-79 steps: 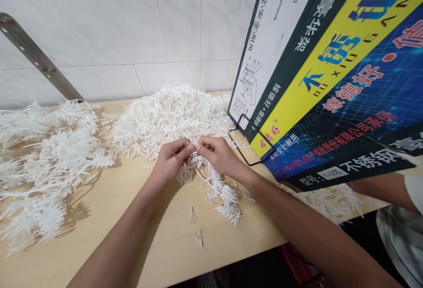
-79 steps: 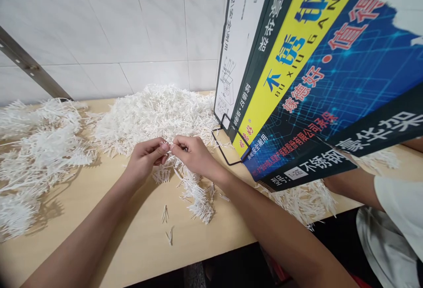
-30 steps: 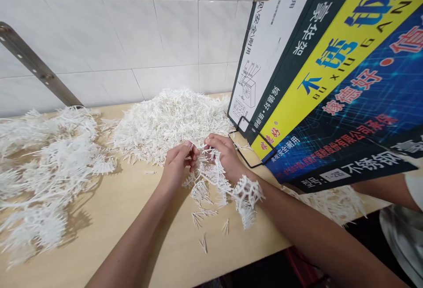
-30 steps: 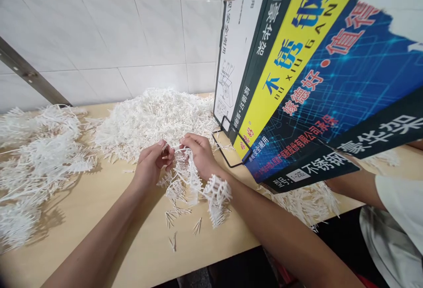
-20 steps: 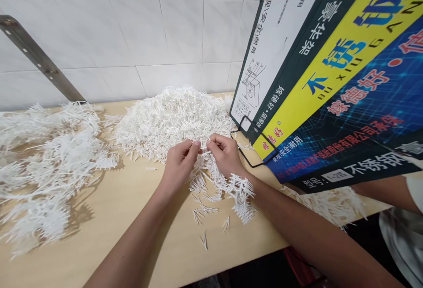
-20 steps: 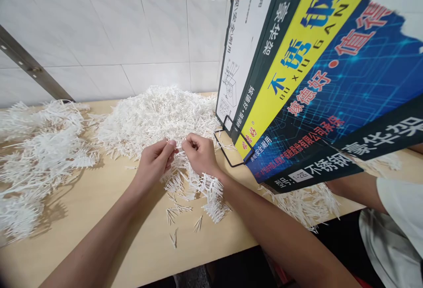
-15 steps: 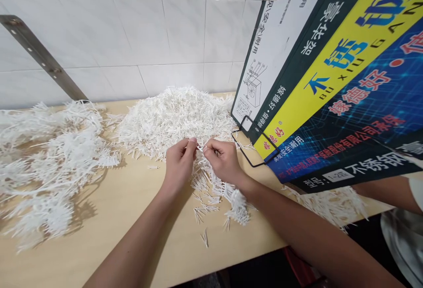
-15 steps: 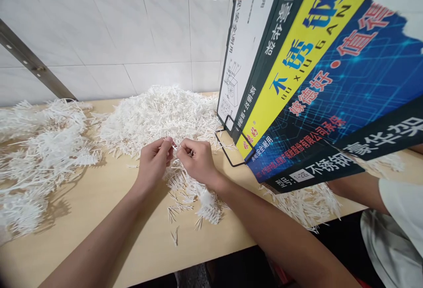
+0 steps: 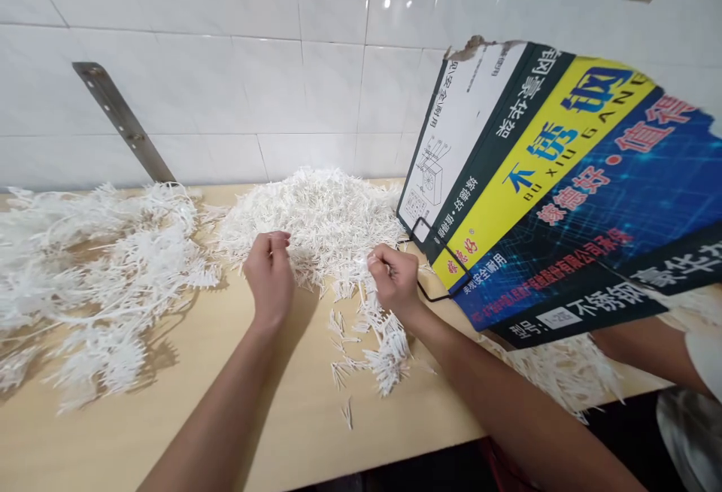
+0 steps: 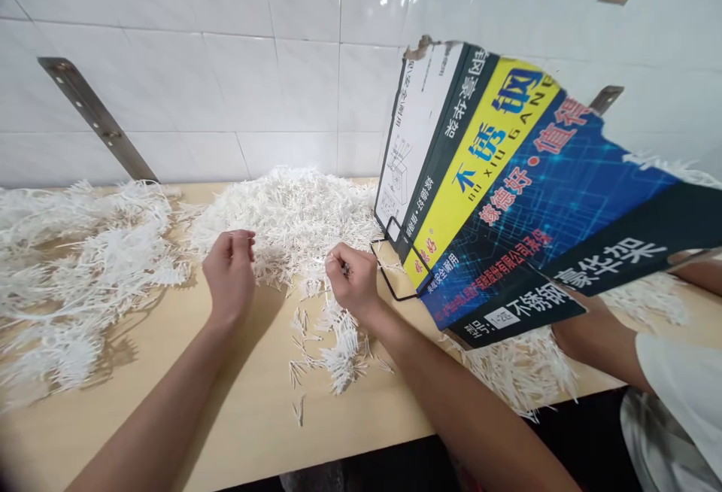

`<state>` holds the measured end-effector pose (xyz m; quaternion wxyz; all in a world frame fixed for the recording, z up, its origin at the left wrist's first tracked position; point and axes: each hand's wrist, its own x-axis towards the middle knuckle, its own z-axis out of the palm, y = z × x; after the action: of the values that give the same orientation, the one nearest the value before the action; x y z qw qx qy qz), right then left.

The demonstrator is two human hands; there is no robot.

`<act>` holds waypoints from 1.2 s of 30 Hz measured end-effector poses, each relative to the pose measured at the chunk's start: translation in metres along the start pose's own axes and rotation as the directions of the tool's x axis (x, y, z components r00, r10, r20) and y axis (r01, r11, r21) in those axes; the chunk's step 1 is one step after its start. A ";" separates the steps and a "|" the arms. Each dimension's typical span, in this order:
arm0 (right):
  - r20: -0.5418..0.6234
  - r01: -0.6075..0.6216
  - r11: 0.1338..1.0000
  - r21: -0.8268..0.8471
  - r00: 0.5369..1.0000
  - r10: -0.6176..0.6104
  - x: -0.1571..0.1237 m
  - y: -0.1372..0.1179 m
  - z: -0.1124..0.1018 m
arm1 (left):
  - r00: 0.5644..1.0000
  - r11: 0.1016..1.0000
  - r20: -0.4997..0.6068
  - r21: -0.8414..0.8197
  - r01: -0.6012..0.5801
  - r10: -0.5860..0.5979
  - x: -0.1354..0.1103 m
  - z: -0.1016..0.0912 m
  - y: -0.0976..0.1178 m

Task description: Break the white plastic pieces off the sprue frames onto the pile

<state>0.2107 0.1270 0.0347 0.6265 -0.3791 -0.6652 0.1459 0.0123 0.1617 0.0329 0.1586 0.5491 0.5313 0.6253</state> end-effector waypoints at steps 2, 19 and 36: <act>0.048 -0.115 0.993 0.036 0.992 0.113 0.002 0.006 0.003 | 0.973 0.974 0.076 0.052 -0.220 0.216 -0.005 0.005 0.002; -0.008 -0.461 0.782 0.419 0.860 0.511 0.005 0.013 0.007 | 0.736 0.868 0.534 0.009 -0.496 0.415 -0.033 0.026 0.018; -0.002 -0.558 0.719 0.414 0.790 0.614 0.012 0.012 0.003 | 0.846 0.992 0.520 -0.052 -0.111 0.122 -0.036 0.021 0.022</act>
<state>0.2129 0.1438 0.0348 0.6551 -0.4461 -0.4221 0.4400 0.0509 0.1351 0.0287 0.2641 0.7277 0.4278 0.4666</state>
